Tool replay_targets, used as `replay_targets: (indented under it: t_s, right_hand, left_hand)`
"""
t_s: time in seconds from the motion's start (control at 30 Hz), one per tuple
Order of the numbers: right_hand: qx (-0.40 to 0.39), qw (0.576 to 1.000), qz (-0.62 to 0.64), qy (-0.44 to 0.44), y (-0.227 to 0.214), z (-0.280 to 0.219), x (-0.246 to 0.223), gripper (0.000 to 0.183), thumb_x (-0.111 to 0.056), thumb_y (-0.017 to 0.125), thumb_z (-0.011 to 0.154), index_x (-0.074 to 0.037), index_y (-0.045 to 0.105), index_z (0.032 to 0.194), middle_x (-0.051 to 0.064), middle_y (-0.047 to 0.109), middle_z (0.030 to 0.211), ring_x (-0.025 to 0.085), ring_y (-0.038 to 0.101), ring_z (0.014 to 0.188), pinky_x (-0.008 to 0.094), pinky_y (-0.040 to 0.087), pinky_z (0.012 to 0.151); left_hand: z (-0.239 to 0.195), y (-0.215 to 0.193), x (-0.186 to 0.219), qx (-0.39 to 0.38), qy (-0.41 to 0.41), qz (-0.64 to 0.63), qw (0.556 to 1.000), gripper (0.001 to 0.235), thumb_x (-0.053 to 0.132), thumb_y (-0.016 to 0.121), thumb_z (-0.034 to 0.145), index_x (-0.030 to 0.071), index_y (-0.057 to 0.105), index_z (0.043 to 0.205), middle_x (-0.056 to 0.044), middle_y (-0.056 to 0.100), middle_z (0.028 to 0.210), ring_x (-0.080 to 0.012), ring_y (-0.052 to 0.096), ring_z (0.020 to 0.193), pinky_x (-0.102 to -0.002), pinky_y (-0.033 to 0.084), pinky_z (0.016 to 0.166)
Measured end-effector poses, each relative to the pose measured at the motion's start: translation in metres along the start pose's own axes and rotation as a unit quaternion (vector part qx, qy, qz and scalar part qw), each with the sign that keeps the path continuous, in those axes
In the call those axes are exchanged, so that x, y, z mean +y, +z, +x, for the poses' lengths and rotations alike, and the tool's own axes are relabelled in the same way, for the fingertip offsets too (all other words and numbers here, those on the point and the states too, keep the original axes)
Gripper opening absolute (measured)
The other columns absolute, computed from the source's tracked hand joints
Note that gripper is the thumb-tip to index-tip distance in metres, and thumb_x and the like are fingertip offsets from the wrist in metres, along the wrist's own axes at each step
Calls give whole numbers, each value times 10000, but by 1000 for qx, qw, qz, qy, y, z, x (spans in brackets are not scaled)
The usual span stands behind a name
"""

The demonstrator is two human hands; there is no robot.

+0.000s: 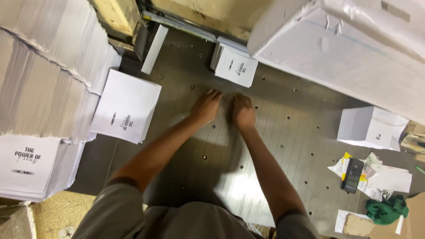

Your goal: Aligning and stacking small booklets by tapping them against a metal surface to ensure even edges.

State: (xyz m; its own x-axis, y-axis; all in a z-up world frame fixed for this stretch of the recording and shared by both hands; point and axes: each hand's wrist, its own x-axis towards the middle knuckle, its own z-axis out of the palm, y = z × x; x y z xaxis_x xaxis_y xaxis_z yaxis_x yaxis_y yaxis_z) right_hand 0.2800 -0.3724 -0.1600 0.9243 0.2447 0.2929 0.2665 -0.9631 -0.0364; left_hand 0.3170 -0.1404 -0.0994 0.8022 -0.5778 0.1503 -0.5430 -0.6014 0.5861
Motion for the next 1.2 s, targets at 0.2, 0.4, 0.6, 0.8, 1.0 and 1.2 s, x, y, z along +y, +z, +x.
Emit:
replay_targets:
  t_s: [0.2,0.4,0.6,0.8,1.0,1.2]
  right_hand:
    - [-214,964,-32,155,-32,134,5,344,-208,483,905,-130,818,907,162,762,768,385,783,771,494,642,665]
    - [-62,925,118,356,-9,84,54,200,-368,692,960,-224,822,1007,90,782,849,350,774,804,497,624,612]
    - [79,708,396,579,0,139,34,475,-336,719,977,-50,645,1350,180,741,1218,308,752,1100,482,624,935]
    - [27,729,316,606,25,145,3,472,-186,623,975,-75,592,1433,150,696,1329,281,684,1238,460,590,1030]
    - [50,783,375,494,-108,31,-65,518,-2,609,871,50,619,1387,283,660,1334,438,601,1309,548,511,1098]
    - [82,685,363,626,-181,-172,-108,594,-33,729,871,63,543,1427,290,604,1358,453,594,1274,530,519,1085]
  left_hand:
    - [121,9,-51,-49,-106,-51,992,321,87,737,870,-30,706,1168,-194,714,1033,-341,728,986,-421,632,814]
    - [95,-10,-62,61,-358,-91,927,125,234,719,877,245,783,983,-1,776,932,-257,768,986,-399,623,837]
    - [140,-5,-55,210,-281,-318,881,552,285,517,1103,-95,466,1499,-389,520,1475,-533,491,1401,-647,367,1209]
    - [136,-6,-23,223,-319,-231,892,462,3,467,1000,-44,535,1455,-307,626,1399,-436,602,1332,-552,481,1152]
    - [19,-43,67,147,-299,-219,917,469,19,598,931,-46,621,1394,-285,697,1288,-445,658,1234,-524,513,1062]
    - [-90,37,141,-83,-224,-220,946,541,131,642,945,18,578,1470,-289,707,1263,-451,659,1221,-546,519,1032]
